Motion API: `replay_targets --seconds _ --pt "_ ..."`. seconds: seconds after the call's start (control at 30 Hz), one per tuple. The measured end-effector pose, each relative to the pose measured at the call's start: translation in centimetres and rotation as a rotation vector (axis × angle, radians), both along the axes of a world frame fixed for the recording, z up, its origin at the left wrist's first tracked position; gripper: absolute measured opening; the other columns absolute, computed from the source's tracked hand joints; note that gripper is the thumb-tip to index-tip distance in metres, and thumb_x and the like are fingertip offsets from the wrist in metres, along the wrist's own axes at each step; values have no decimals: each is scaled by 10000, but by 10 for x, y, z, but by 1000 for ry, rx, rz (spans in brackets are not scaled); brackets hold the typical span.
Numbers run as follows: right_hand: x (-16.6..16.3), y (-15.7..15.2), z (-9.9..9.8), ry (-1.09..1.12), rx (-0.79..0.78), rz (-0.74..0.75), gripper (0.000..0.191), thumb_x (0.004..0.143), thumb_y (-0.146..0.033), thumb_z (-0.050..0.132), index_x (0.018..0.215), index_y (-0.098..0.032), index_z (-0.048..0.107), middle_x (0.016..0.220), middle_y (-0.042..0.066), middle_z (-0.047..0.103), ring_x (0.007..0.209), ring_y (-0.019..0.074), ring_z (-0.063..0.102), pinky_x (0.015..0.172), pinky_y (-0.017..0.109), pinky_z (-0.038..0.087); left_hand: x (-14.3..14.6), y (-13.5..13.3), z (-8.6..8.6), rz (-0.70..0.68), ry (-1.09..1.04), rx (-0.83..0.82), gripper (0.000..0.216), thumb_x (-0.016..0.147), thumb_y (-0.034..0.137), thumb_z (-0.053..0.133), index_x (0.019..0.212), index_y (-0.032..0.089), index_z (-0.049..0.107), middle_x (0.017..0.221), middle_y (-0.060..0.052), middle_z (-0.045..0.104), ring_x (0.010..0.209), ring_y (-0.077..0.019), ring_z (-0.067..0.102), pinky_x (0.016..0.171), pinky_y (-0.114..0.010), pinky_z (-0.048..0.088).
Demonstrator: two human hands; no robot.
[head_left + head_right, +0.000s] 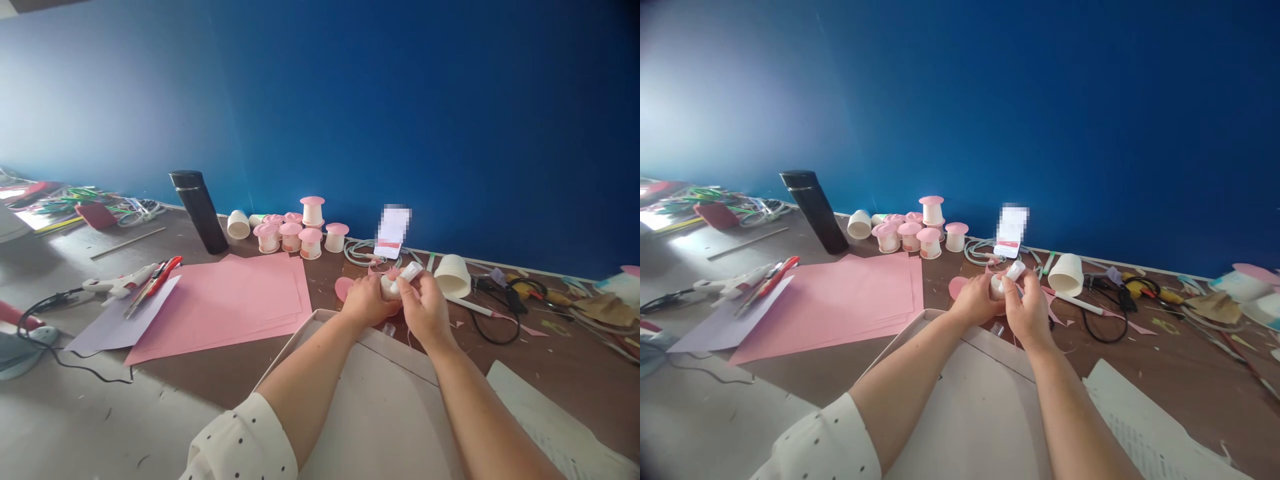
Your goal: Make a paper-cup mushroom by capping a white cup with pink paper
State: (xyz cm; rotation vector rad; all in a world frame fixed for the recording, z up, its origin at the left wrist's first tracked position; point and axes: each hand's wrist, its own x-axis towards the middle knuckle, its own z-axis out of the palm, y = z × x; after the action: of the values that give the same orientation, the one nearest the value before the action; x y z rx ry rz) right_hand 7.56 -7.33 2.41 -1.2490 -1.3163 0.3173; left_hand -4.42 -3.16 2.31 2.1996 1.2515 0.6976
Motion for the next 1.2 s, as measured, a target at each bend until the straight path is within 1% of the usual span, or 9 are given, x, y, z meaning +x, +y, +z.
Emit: replay_targets --seconds 0.07,0.13,0.27,0.37,0.47,0.63,0.8,1.03,1.2 --pt "0 0 1 -31 3 -58 271 864 -438 585 1027 -222 595 1030 99 719 1025 264 663 940 470 494 0 0 0 3 -2 -1 509 732 523 602 1107 180 565 1114 -114 653 1027 -300 597 870 -401 487" --pt "1 -1 3 10 26 -103 293 856 -444 595 1034 -211 589 1017 108 723 1002 263 672 924 470 503 0 0 0 8 1 3 527 723 531 612 1109 175 565 1120 -117 650 1026 -305 596 865 -405 490" --pt "4 -2 6 139 50 -128 324 854 -454 608 1042 -190 595 1013 117 726 983 254 679 905 459 510 0 0 -1 1 -12 30 561 725 536 609 1155 182 550 1114 -107 652 1031 -312 593 857 -411 495" --pt "6 -1 5 149 54 -141 338 842 -457 630 1048 -190 609 1045 111 716 1011 252 668 929 458 494 0 -1 -1 -8 -20 46 545 729 506 606 1168 188 546 1119 -103 652 1042 -307 589 866 -403 489" --pt "8 0 3 120 39 -156 363 810 -487 652 1030 -199 633 1029 99 711 996 260 663 913 452 498 -1 -3 2 -21 -16 13 543 721 496 614 1165 190 547 1115 -103 655 1036 -306 593 849 -393 492" --pt "13 1 1 2 8 -242 403 758 -537 665 982 -202 670 937 84 713 926 276 653 854 449 506 -2 -5 8 -25 0 -15 539 718 495 622 1151 183 547 1126 -115 654 1048 -313 592 845 -393 495" --pt "13 0 4 -158 -89 -230 368 772 -518 637 964 -210 691 949 75 717 939 280 645 878 442 482 -2 -5 9 -23 13 -21 514 722 506 610 1110 173 560 1101 -125 659 1036 -319 598 850 -409 498" --pt "10 1 3 -133 -135 -185 373 780 -511 645 1027 -238 702 1000 52 731 969 277 650 915 444 467 0 -5 6 -24 -22 3 463 735 487 598 1073 172 567 1060 -124 673 984 -300 618 846 -395 498" --pt "7 7 1 -164 -77 -225 378 799 -503 627 1049 -232 711 1038 66 728 1002 278 645 916 433 466 1 -2 0 -29 -11 34 462 736 496 594 1061 170 566 1054 -127 668 989 -300 611 856 -396 491"
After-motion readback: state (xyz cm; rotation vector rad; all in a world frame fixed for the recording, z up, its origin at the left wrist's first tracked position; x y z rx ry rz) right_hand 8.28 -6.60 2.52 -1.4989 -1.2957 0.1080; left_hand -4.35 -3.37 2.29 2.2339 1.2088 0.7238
